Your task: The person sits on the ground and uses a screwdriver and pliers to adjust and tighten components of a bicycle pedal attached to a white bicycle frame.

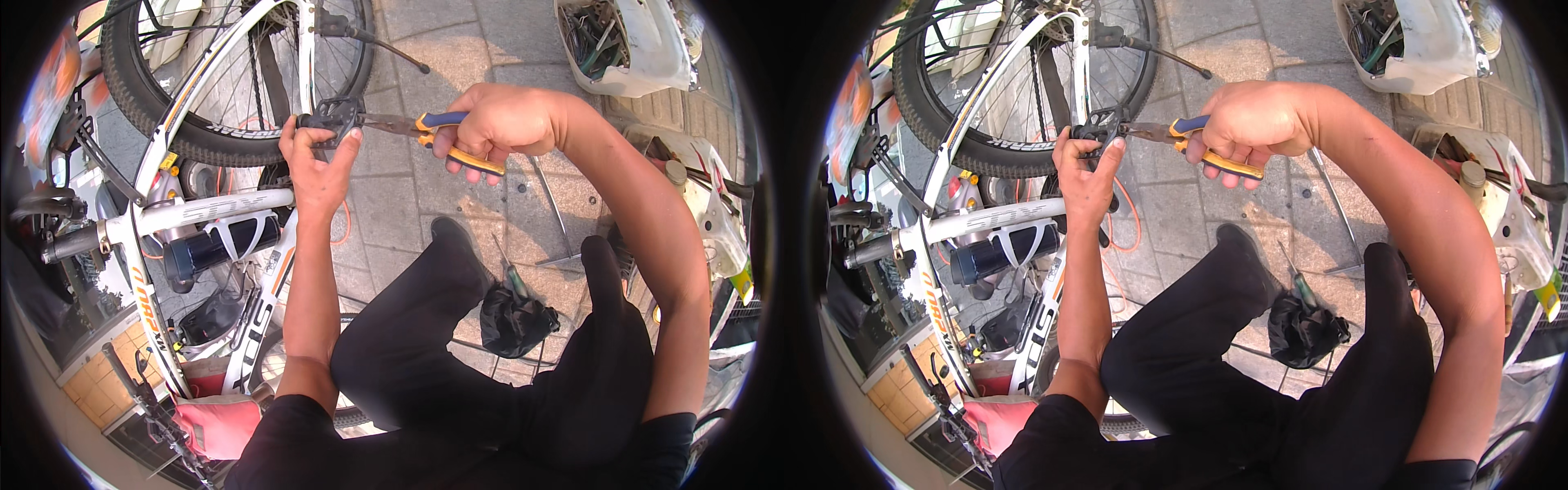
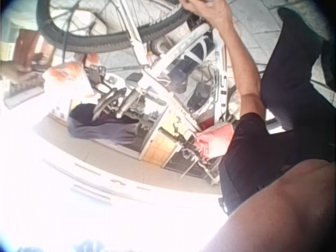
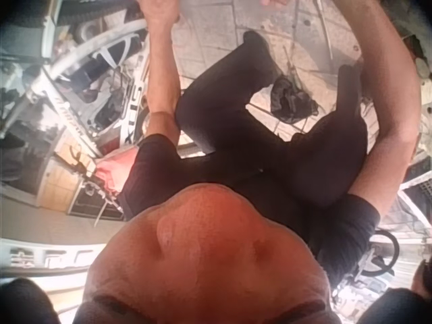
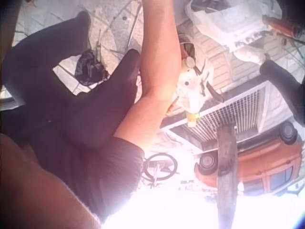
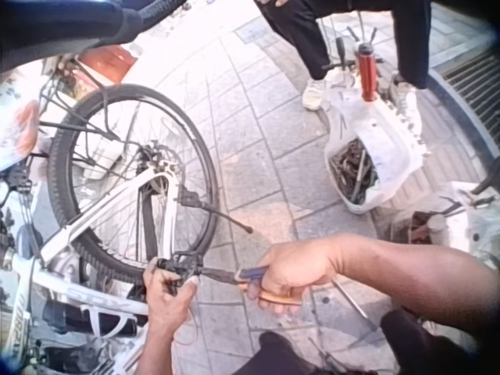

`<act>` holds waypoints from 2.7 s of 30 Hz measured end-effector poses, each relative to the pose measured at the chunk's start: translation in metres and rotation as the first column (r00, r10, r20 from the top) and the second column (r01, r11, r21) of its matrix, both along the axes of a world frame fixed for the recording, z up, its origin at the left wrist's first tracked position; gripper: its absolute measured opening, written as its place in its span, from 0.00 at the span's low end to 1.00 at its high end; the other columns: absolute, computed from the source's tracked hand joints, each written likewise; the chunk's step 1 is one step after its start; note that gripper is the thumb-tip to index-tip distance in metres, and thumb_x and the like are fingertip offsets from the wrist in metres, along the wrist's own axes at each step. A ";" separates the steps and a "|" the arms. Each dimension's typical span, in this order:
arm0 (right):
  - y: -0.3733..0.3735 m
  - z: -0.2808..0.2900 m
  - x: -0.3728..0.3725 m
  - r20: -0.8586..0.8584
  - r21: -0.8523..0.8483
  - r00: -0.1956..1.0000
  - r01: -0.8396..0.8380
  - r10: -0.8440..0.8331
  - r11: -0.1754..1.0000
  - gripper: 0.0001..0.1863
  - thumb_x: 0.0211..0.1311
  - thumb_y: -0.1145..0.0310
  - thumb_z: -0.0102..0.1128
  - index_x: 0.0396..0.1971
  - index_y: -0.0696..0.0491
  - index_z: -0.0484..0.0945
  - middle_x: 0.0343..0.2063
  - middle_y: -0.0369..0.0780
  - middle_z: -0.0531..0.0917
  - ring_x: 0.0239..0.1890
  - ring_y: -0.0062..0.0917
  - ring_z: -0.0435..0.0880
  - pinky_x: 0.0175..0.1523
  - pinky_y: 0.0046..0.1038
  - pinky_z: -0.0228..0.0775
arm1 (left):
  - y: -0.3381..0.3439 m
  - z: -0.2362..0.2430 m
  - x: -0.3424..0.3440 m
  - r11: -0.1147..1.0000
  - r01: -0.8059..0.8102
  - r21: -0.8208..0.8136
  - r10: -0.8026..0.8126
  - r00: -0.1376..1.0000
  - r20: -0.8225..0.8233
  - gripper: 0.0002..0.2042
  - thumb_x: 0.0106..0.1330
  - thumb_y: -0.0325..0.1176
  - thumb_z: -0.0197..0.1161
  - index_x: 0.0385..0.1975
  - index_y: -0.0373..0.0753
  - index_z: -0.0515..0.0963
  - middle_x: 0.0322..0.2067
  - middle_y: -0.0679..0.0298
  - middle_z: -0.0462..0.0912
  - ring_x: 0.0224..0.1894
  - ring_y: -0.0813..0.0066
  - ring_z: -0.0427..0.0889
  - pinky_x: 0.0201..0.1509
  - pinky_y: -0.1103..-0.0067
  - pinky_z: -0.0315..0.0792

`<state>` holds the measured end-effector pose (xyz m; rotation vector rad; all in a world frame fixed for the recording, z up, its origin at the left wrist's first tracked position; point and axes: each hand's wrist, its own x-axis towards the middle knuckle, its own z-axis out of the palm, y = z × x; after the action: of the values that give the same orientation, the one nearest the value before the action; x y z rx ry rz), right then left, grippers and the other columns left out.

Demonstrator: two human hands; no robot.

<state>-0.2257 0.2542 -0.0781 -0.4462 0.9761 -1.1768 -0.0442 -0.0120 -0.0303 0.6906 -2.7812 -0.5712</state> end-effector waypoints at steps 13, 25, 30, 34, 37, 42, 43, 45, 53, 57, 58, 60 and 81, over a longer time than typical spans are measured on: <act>0.011 0.017 0.026 -0.616 -0.039 0.787 0.005 -0.028 0.999 0.18 0.62 0.73 0.54 0.49 0.61 0.82 0.45 0.50 0.87 0.45 0.42 0.90 0.47 0.45 0.83 | -0.004 0.003 0.005 1.000 0.004 0.003 -0.004 1.000 0.001 0.18 0.61 0.38 0.82 0.39 0.36 0.80 0.72 0.38 0.61 0.74 0.58 0.67 0.72 0.70 0.65; 0.016 0.002 0.062 -0.978 -0.191 0.042 0.185 -0.202 0.964 0.23 0.60 0.77 0.57 0.57 0.59 0.83 0.58 0.52 0.78 0.61 0.44 0.77 0.67 0.43 0.66 | 0.000 -0.001 -0.002 0.999 -0.024 0.024 0.024 1.000 -0.001 0.19 0.60 0.41 0.83 0.38 0.37 0.81 0.72 0.37 0.62 0.73 0.56 0.68 0.72 0.69 0.65; 0.016 -0.007 0.064 -0.961 -0.275 -0.070 0.161 -0.267 0.948 0.23 0.58 0.75 0.60 0.55 0.58 0.84 0.54 0.51 0.80 0.58 0.42 0.78 0.64 0.40 0.67 | -0.003 -0.004 0.001 1.000 0.000 0.017 0.001 1.000 -0.025 0.19 0.60 0.42 0.84 0.38 0.37 0.81 0.72 0.37 0.62 0.73 0.56 0.68 0.72 0.69 0.65; 0.016 -0.008 0.063 -0.948 -0.258 -0.219 0.107 -0.230 0.960 0.23 0.59 0.73 0.62 0.56 0.59 0.83 0.58 0.51 0.79 0.58 0.40 0.78 0.63 0.39 0.67 | -0.005 -0.005 0.002 1.000 0.013 0.025 -0.012 1.000 -0.027 0.19 0.60 0.41 0.83 0.38 0.38 0.80 0.72 0.37 0.62 0.73 0.55 0.68 0.72 0.69 0.65; 0.016 -0.006 0.063 -0.934 -0.211 -0.309 0.069 -0.180 0.975 0.24 0.60 0.71 0.63 0.57 0.60 0.82 0.59 0.51 0.78 0.59 0.39 0.77 0.64 0.38 0.66 | -0.005 -0.005 0.002 1.000 0.023 -0.013 -0.023 1.000 -0.010 0.19 0.60 0.41 0.83 0.38 0.38 0.80 0.72 0.37 0.62 0.73 0.55 0.68 0.72 0.70 0.65; 0.013 -0.008 0.071 -0.900 -0.240 -0.391 0.078 -0.191 0.968 0.25 0.60 0.69 0.64 0.58 0.62 0.81 0.61 0.52 0.77 0.61 0.39 0.76 0.65 0.39 0.65 | -0.008 -0.008 0.004 0.999 0.032 -0.008 -0.032 0.999 -0.020 0.19 0.60 0.40 0.83 0.38 0.38 0.80 0.72 0.36 0.61 0.74 0.55 0.68 0.72 0.70 0.65; 0.011 -0.012 0.072 -0.893 -0.263 -0.399 0.083 -0.209 0.961 0.25 0.60 0.69 0.64 0.58 0.61 0.81 0.61 0.52 0.77 0.61 0.39 0.76 0.65 0.39 0.64 | -0.008 -0.008 0.004 0.999 0.037 -0.025 -0.037 0.999 -0.016 0.18 0.60 0.40 0.83 0.38 0.38 0.80 0.72 0.36 0.61 0.74 0.55 0.68 0.72 0.70 0.65; 0.010 -0.017 0.073 -0.896 -0.284 -0.382 0.095 -0.228 0.954 0.25 0.59 0.70 0.64 0.58 0.61 0.81 0.62 0.52 0.76 0.61 0.40 0.76 0.65 0.39 0.64 | -0.007 -0.008 0.003 0.997 0.048 -0.055 -0.048 0.999 -0.009 0.18 0.60 0.39 0.83 0.39 0.38 0.80 0.72 0.36 0.61 0.73 0.55 0.68 0.72 0.70 0.65; 0.011 -0.014 0.065 -0.959 -0.233 -0.181 0.079 -0.216 0.969 0.24 0.57 0.72 0.64 0.56 0.58 0.83 0.60 0.51 0.78 0.60 0.40 0.77 0.63 0.40 0.65 | -0.009 -0.007 0.002 1.000 0.012 -0.027 -0.012 1.000 0.002 0.20 0.59 0.41 0.84 0.40 0.37 0.81 0.72 0.38 0.61 0.66 0.62 0.74 0.64 0.73 0.70; 0.011 -0.014 0.066 -0.937 -0.269 -0.253 0.090 -0.240 0.959 0.22 0.59 0.71 0.63 0.54 0.57 0.83 0.58 0.50 0.78 0.59 0.39 0.77 0.62 0.38 0.66 | -0.008 -0.007 0.003 0.999 0.008 -0.046 -0.007 1.000 0.011 0.20 0.59 0.42 0.84 0.40 0.38 0.81 0.72 0.40 0.62 0.60 0.65 0.77 0.59 0.74 0.73; 0.011 -0.015 0.069 -0.926 -0.285 -0.287 0.099 -0.246 0.953 0.22 0.59 0.71 0.63 0.54 0.57 0.83 0.58 0.50 0.78 0.59 0.39 0.77 0.62 0.38 0.66 | -0.008 -0.007 0.002 0.999 0.009 -0.042 -0.009 1.000 0.013 0.20 0.59 0.42 0.84 0.40 0.38 0.81 0.72 0.40 0.63 0.60 0.65 0.77 0.59 0.74 0.73; 0.011 -0.017 0.071 -0.906 -0.304 -0.339 0.103 -0.254 0.947 0.21 0.60 0.70 0.63 0.54 0.57 0.83 0.58 0.49 0.78 0.59 0.39 0.77 0.62 0.38 0.66 | -0.008 -0.006 0.003 0.999 0.010 -0.040 -0.009 1.000 0.019 0.20 0.58 0.43 0.85 0.39 0.39 0.82 0.72 0.40 0.63 0.61 0.64 0.76 0.59 0.74 0.73; 0.009 -0.016 0.068 -0.939 -0.312 -0.189 0.120 -0.287 0.942 0.17 0.57 0.72 0.62 0.46 0.58 0.86 0.52 0.50 0.81 0.55 0.41 0.79 0.60 0.41 0.69 | -0.013 -0.008 0.002 0.998 0.010 0.067 -0.008 1.000 -0.018 0.22 0.61 0.39 0.83 0.46 0.36 0.79 0.73 0.47 0.59 0.49 0.72 0.81 0.52 0.76 0.79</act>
<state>-0.1579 0.2631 -0.0941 -1.5342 2.5117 -0.9950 -0.0421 -0.0254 -0.0386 0.6836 -2.7610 -0.6727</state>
